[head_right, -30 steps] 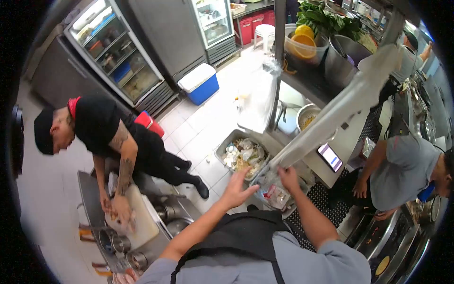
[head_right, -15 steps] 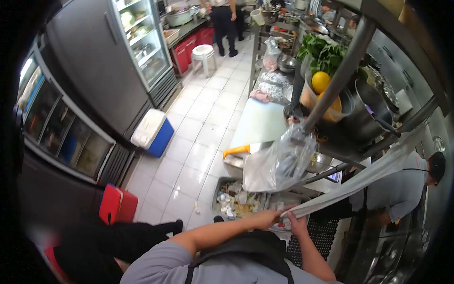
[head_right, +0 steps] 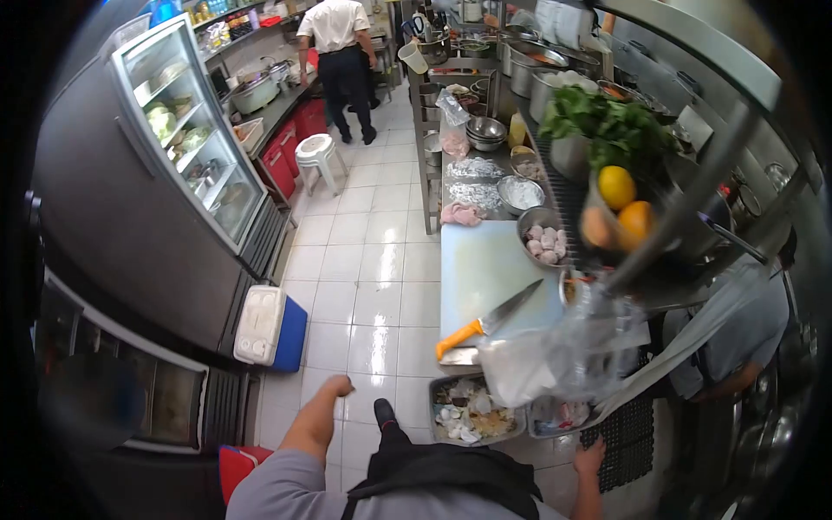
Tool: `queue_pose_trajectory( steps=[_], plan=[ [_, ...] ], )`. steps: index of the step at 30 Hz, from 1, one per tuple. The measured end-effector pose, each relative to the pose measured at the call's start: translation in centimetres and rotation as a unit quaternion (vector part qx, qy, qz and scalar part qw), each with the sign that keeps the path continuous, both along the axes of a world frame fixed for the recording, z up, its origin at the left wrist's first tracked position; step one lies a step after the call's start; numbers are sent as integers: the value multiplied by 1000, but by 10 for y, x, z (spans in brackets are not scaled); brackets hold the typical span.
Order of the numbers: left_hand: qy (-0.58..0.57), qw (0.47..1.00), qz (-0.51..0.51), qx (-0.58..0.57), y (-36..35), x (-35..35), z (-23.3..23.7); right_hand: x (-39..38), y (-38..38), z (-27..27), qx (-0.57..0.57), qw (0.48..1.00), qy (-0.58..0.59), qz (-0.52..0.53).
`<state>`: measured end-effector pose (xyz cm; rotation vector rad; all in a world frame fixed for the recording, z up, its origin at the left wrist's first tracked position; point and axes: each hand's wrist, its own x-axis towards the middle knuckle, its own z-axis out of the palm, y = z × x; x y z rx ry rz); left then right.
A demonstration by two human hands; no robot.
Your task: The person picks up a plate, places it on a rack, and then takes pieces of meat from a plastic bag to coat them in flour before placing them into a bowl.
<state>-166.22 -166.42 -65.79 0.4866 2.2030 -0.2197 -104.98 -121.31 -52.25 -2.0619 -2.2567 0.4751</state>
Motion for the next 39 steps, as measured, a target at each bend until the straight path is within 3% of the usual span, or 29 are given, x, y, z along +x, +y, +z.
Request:
queue_pose_trajectory(
  steps=[3, 4, 7, 10, 12, 15, 17, 19, 20, 21, 22, 23, 24, 27, 29, 32, 35, 36, 37, 38, 39],
  plan=[
    [148, 953, 159, 210, -35, -108, 47, -16, -45, 31, -240, 952, -129, 138],
    [135, 958, 132, 214, -48, -139, 46, -30, -65, 39, -267, 941, -146, 145],
    [82, 977, 75, 182, -93, -182, 38, -75, -110, 46, -353, 909, -153, 161],
    [54, 975, 111, 185, -154, -177, 18, -138, -155, 44, -417, 892, -76, 159],
    [13, 975, 149, 164, -210, -160, -9, -160, -181, 7, -420, 891, -20, 171],
    [-14, 968, 227, 106, -269, -141, 0, -227, -212, 20, -496, 868, 28, 4],
    [-19, 965, 255, 59, -285, -169, 4, -258, -227, 13, -514, 857, 36, -16],
    [77, 967, 228, 88, -265, -242, 22, -290, -235, 2, -524, 851, 23, 9],
    [84, 927, 310, 195, -244, -281, 32, -307, -234, -4, -525, 851, 17, 23],
    [83, 942, 281, 166, -202, -325, 65, -326, -232, -11, -524, 851, 9, 37],
    [163, 942, 187, 227, -173, -373, 56, -343, -230, -17, -525, 849, -1, 50],
    [192, 913, 195, 301, -122, -396, 106, -361, -228, -24, -526, 848, -11, 64],
    [228, 891, 146, 366, -89, -434, 104, -380, -226, -31, -527, 846, -23, 78],
    [219, 842, 106, 482, 28, -488, 175, -439, -214, -51, -525, 840, -63, 121],
    [264, 822, 61, 501, 75, -499, 208, -482, -203, -63, -523, 833, -94, 151],
    [224, 841, 28, 491, 70, -524, 175, -559, -177, -74, -522, 819, -136, 195],
    [44, 949, 102, 294, -15, -534, 74, -653, -137, -87, -505, 806, -180, 251],
    [20, 977, -29, 211, -69, -539, -5, -692, -118, -93, -488, 807, -187, 276],
    [-49, 983, -104, 145, -115, -531, -22, -719, -71, -179, -422, 781, -194, 417],
    [-33, 993, -32, 113, -161, -509, -14, -781, -45, -155, -418, 829, -160, 334],
    [-121, 991, 39, 27, -203, -497, -12, -821, -24, -154, -220, 874, -112, 419]
  ],
)
